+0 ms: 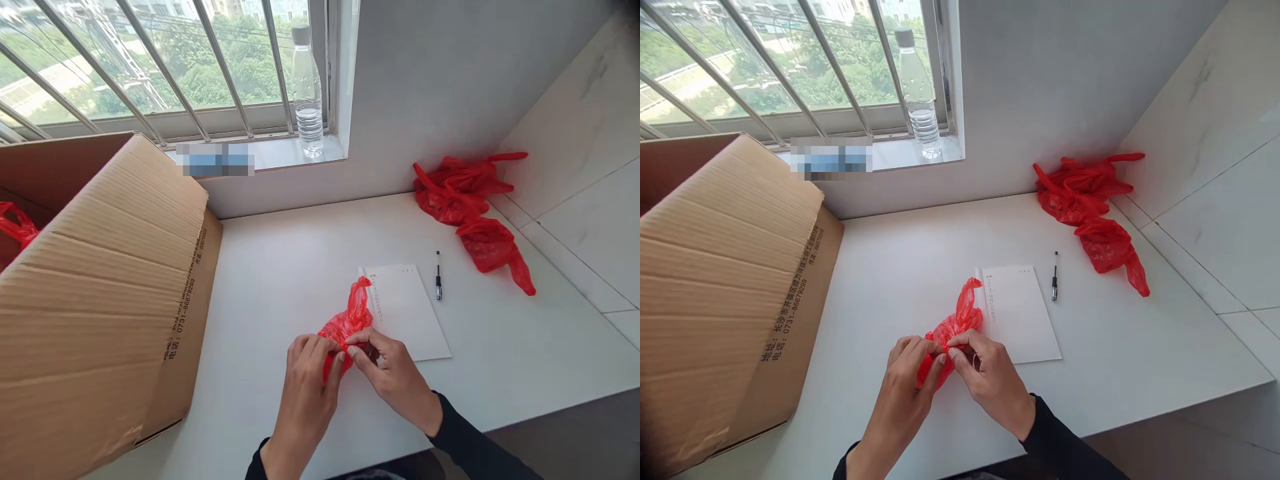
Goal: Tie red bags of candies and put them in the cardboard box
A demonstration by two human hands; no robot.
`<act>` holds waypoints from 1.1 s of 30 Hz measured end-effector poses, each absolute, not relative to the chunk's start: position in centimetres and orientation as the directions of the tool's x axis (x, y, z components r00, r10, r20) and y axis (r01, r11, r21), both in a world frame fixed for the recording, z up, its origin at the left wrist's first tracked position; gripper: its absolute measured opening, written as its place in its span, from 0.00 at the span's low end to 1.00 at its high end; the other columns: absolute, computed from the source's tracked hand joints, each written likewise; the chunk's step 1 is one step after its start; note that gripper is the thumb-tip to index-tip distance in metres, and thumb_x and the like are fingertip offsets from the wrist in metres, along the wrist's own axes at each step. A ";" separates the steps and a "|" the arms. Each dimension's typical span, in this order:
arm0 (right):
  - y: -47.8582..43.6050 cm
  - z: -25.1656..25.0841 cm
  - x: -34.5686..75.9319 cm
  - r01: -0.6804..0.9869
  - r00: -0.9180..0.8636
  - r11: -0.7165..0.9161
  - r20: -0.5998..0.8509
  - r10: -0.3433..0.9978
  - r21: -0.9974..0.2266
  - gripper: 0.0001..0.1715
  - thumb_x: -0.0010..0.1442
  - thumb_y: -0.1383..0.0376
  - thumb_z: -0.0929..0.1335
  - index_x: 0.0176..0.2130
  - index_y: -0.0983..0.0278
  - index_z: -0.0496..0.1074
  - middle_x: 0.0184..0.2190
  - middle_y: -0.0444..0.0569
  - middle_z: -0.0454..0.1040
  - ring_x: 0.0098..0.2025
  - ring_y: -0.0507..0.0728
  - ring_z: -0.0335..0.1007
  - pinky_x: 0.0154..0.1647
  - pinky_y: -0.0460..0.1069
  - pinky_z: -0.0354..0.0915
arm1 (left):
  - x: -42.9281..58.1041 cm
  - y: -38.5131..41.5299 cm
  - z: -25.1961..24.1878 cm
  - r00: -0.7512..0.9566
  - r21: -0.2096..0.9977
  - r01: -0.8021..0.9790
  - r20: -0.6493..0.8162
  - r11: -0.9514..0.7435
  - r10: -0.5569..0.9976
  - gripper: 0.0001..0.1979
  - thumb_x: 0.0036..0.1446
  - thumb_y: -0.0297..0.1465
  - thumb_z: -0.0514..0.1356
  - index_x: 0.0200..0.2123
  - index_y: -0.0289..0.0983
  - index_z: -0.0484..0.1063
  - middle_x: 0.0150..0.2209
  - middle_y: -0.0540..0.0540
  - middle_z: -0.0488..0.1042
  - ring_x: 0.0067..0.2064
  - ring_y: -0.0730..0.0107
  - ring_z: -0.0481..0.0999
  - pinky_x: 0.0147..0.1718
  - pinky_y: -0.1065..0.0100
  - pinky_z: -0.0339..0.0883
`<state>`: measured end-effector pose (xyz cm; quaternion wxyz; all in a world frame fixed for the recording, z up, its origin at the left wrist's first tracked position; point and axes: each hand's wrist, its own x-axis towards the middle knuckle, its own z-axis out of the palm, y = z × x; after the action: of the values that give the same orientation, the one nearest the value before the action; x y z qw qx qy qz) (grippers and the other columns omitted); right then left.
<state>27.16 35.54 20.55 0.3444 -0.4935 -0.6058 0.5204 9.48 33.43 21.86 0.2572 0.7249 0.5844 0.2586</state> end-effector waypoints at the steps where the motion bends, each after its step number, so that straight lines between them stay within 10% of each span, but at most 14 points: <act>1: 35.4 20.7 27.2 0.235 -0.267 -0.051 -0.115 0.957 -0.971 0.10 0.70 0.57 0.66 0.43 0.58 0.76 0.33 0.42 0.77 0.32 0.52 0.70 0.34 0.47 0.66 | 9.5 33.3 21.7 0.190 0.686 0.704 0.066 -0.182 0.980 0.05 0.71 0.31 0.54 0.41 0.43 0.70 0.39 0.49 0.76 0.44 0.59 0.70 0.44 0.55 0.69; 18: 33.8 20.6 25.6 0.361 -0.219 -0.011 -0.097 0.971 -0.932 0.08 0.66 0.57 0.69 0.40 0.58 0.69 0.31 0.41 0.73 0.31 0.53 0.65 0.33 0.49 0.62 | 6.0 30.3 21.2 -0.032 0.850 0.511 -0.133 0.130 0.991 0.11 0.67 0.40 0.60 0.51 0.47 0.72 0.53 0.42 0.74 0.55 0.55 0.74 0.17 0.75 0.67; 24: 34.1 20.7 26.8 0.380 -0.273 0.016 -0.096 0.957 -0.925 0.09 0.69 0.58 0.66 0.37 0.58 0.66 0.30 0.40 0.70 0.29 0.51 0.61 0.31 0.48 0.58 | 5.8 31.1 20.7 0.139 0.716 0.648 0.224 -0.259 0.965 0.07 0.67 0.27 0.62 0.45 0.46 0.72 0.43 0.48 0.77 0.53 0.60 0.73 0.51 0.59 0.73; 33: 34.3 20.9 27.0 0.477 -0.307 0.238 0.094 0.947 -0.846 0.07 0.68 0.59 0.68 0.39 0.59 0.69 0.37 0.46 0.71 0.41 0.58 0.65 0.45 0.56 0.65 | 5.1 31.6 21.6 0.236 0.696 0.626 0.260 -0.351 0.936 0.12 0.67 0.22 0.60 0.48 0.45 0.70 0.42 0.50 0.76 0.49 0.65 0.74 0.58 0.58 0.63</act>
<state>26.95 34.34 20.90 0.3191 -0.4948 -0.7193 0.3688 5.10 31.65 21.59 0.2321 0.7510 0.5202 0.3339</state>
